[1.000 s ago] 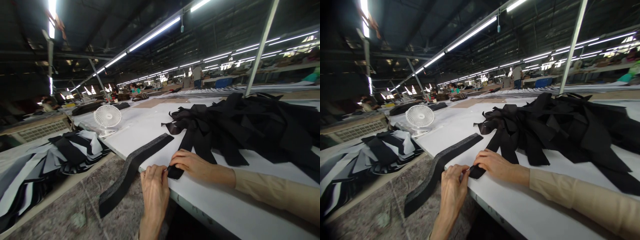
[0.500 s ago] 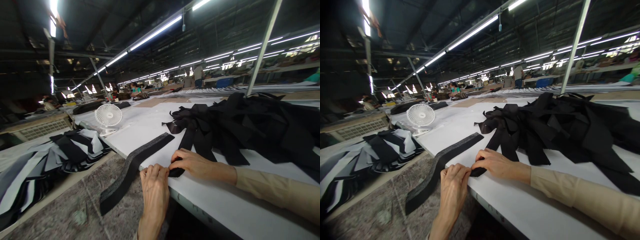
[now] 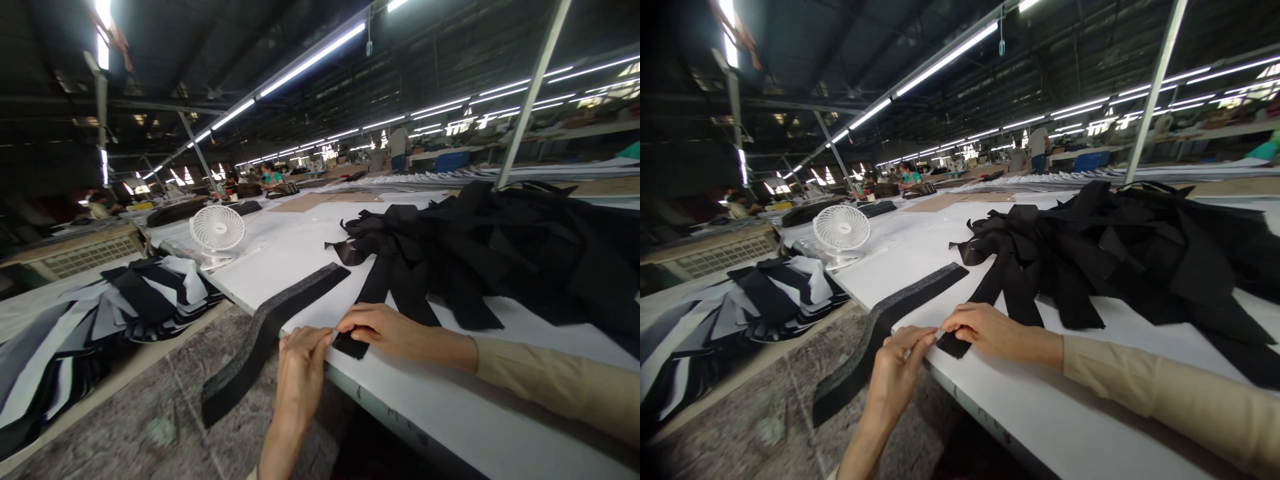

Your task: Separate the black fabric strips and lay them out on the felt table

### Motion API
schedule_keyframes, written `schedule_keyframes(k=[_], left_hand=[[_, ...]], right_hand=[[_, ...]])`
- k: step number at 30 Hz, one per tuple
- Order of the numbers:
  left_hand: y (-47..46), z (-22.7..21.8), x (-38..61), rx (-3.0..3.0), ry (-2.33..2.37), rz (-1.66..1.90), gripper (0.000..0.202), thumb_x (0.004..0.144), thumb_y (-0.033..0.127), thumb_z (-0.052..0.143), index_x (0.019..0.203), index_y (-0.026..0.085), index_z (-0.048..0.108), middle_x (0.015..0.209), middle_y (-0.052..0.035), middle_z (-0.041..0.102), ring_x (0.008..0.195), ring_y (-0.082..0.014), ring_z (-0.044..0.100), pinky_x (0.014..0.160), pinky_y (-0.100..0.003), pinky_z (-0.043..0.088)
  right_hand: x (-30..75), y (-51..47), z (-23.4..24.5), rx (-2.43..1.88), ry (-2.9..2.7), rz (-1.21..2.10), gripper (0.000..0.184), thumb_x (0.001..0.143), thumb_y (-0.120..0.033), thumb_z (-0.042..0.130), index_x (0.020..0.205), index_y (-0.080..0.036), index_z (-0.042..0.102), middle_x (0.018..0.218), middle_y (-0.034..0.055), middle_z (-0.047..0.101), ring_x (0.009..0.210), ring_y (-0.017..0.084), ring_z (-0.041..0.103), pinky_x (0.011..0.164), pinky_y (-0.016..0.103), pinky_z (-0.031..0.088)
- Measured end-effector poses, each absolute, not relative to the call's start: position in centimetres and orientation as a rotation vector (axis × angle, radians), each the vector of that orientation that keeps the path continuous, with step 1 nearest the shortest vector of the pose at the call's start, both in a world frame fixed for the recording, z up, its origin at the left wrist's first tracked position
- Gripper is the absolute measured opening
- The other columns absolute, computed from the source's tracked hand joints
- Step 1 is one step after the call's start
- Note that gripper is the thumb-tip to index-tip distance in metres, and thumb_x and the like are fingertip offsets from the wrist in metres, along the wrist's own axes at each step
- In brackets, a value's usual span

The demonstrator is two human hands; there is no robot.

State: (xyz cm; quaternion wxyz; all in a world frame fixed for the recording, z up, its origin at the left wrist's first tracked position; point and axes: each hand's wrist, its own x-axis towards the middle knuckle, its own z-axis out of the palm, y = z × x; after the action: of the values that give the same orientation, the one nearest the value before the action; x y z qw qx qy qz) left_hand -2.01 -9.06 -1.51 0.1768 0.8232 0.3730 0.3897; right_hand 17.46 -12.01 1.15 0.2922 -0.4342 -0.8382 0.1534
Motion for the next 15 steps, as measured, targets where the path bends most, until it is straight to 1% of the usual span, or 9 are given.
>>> schedule_keyframes(k=[2,4,6,8,11,15], left_hand=[[-8.7,-1.5,-2.8,2.217,1.041,1.103,0.025,0.091,0.032,0.045,0.089,0.023,0.067,0.086,-0.0021,0.068,0.083,-0.0187,0.059,0.082,-0.035,0.040],[-8.8,-1.6,-3.0,2.221,1.083,1.084,0.022,0.088,0.035,0.049,0.085,0.022,0.066,0.081,-0.0020,0.066,0.078,-0.0187,0.058,0.077,-0.034,0.041],[-9.2,-1.8,-2.6,2.291,1.154,1.075,0.014,0.083,0.031,0.055,0.084,0.022,0.065,0.076,-0.0009,0.063,0.074,-0.0188,0.057,0.073,-0.034,0.040],[-9.7,-2.0,-1.9,2.361,1.231,1.104,0.008,0.081,0.024,0.056,0.080,0.022,0.064,0.073,-0.0003,0.061,0.074,-0.0193,0.056,0.072,-0.035,0.038],[-10.4,-2.1,-1.0,2.451,1.269,1.157,0.015,0.082,0.015,0.051,0.073,0.021,0.062,0.073,-0.0006,0.059,0.076,-0.0191,0.054,0.074,-0.036,0.035],[-10.5,-1.8,-0.9,2.647,1.242,1.167,0.021,0.088,0.014,0.046,0.075,0.020,0.061,0.073,-0.0016,0.057,0.075,-0.0185,0.050,0.075,-0.037,0.031]], right_hand=[[17.5,-11.9,1.0,-1.169,-2.232,0.404,0.032,0.082,-0.002,0.046,0.104,-0.016,0.065,0.099,0.0058,0.066,0.094,0.017,0.060,0.087,0.032,0.046],[17.6,-11.8,0.9,-1.172,-2.226,0.399,0.032,0.081,-0.002,0.047,0.104,-0.016,0.065,0.100,0.0061,0.066,0.095,0.017,0.060,0.087,0.032,0.046],[17.6,-11.9,0.9,-1.179,-2.225,0.385,0.032,0.081,-0.002,0.046,0.103,-0.015,0.065,0.100,0.0064,0.066,0.095,0.017,0.059,0.088,0.032,0.046],[17.6,-11.9,0.9,-1.181,-2.230,0.371,0.032,0.082,-0.002,0.045,0.104,-0.016,0.065,0.100,0.0065,0.066,0.096,0.017,0.059,0.089,0.033,0.045],[17.5,-12.0,1.0,-1.176,-2.242,0.366,0.033,0.082,-0.002,0.044,0.104,-0.016,0.065,0.100,0.0062,0.065,0.096,0.017,0.059,0.090,0.033,0.045],[17.6,-12.1,1.1,-1.161,-2.284,0.356,0.032,0.084,-0.003,0.044,0.103,-0.016,0.066,0.101,0.0064,0.064,0.095,0.017,0.058,0.088,0.030,0.045]])
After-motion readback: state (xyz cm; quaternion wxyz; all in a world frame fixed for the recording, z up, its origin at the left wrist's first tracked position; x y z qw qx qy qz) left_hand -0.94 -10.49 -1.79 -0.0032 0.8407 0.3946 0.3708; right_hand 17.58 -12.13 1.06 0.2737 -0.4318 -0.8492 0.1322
